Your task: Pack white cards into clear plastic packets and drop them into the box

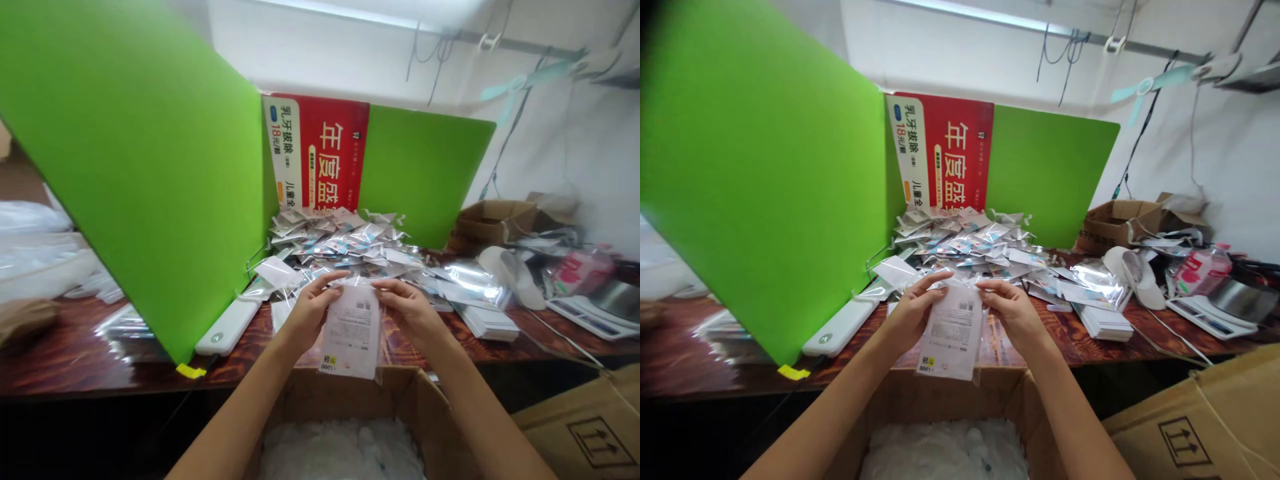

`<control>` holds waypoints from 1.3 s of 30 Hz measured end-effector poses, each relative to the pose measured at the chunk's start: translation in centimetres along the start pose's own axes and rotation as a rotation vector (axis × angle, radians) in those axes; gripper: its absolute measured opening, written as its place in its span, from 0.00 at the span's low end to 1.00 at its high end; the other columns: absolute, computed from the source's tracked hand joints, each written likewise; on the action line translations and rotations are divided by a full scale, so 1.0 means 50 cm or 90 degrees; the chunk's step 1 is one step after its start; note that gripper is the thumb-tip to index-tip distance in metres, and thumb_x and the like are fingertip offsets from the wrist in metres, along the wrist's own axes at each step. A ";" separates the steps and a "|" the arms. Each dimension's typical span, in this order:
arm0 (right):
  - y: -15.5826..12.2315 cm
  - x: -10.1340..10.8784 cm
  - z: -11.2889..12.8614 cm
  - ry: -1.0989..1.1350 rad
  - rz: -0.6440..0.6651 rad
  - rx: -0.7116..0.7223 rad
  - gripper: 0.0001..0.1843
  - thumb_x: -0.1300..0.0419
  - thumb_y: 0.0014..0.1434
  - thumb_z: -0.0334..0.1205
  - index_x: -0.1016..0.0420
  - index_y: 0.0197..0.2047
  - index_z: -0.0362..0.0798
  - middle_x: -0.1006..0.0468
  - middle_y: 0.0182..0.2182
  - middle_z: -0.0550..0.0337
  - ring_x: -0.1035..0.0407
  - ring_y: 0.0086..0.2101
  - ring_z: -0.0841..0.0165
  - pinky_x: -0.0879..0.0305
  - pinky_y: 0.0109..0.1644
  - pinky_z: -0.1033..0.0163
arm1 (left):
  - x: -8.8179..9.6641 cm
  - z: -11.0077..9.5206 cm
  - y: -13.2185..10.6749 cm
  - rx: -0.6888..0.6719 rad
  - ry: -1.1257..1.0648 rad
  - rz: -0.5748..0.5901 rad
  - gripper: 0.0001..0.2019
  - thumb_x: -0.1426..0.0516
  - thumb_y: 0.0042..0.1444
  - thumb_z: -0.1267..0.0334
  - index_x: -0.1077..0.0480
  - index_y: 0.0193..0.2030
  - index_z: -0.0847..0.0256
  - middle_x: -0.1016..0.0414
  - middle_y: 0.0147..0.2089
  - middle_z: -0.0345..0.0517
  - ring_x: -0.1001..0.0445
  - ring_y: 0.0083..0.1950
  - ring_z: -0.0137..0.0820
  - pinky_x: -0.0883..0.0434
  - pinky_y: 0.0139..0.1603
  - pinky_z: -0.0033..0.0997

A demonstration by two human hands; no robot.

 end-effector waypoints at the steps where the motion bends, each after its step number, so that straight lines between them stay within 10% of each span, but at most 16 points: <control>1: -0.003 0.005 0.002 0.002 -0.004 0.011 0.13 0.28 0.39 0.39 0.19 0.32 0.49 0.22 0.28 0.63 0.32 0.29 0.72 0.38 0.37 0.65 | -0.003 0.001 0.002 0.003 0.000 0.002 0.17 0.37 0.45 0.62 0.26 0.45 0.58 0.31 0.25 0.36 0.35 0.23 0.24 0.40 0.23 0.21; 16: 0.006 0.015 -0.001 -0.041 0.024 0.043 0.12 0.42 0.39 0.36 0.17 0.26 0.48 0.22 0.25 0.58 0.35 0.27 0.70 0.40 0.34 0.64 | 0.007 -0.007 -0.006 -0.028 0.074 -0.014 0.07 0.39 0.45 0.60 0.27 0.30 0.60 0.36 0.21 0.35 0.43 0.20 0.22 0.49 0.20 0.22; 28: 0.020 -0.024 -0.022 -0.073 0.064 0.020 0.12 0.31 0.39 0.37 0.20 0.32 0.49 0.22 0.29 0.61 0.32 0.31 0.69 0.37 0.40 0.62 | 0.036 -0.019 -0.023 -0.078 0.139 -0.084 0.05 0.42 0.47 0.62 0.28 0.28 0.59 0.36 0.22 0.35 0.42 0.21 0.23 0.47 0.20 0.21; 39: -0.015 0.018 0.003 -0.088 0.038 0.037 0.20 0.40 0.41 0.30 0.20 0.39 0.50 0.20 0.36 0.60 0.29 0.38 0.66 0.37 0.47 0.59 | 0.006 0.012 0.011 0.007 -0.038 -0.017 0.20 0.35 0.45 0.58 0.27 0.47 0.58 0.28 0.26 0.38 0.32 0.25 0.25 0.37 0.24 0.21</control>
Point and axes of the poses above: each hand's wrist, its own y-axis towards the middle knuckle, its own x-axis out of the back of the hand, z = x × y, the point moved 2 cm from there along y, towards the middle knuckle
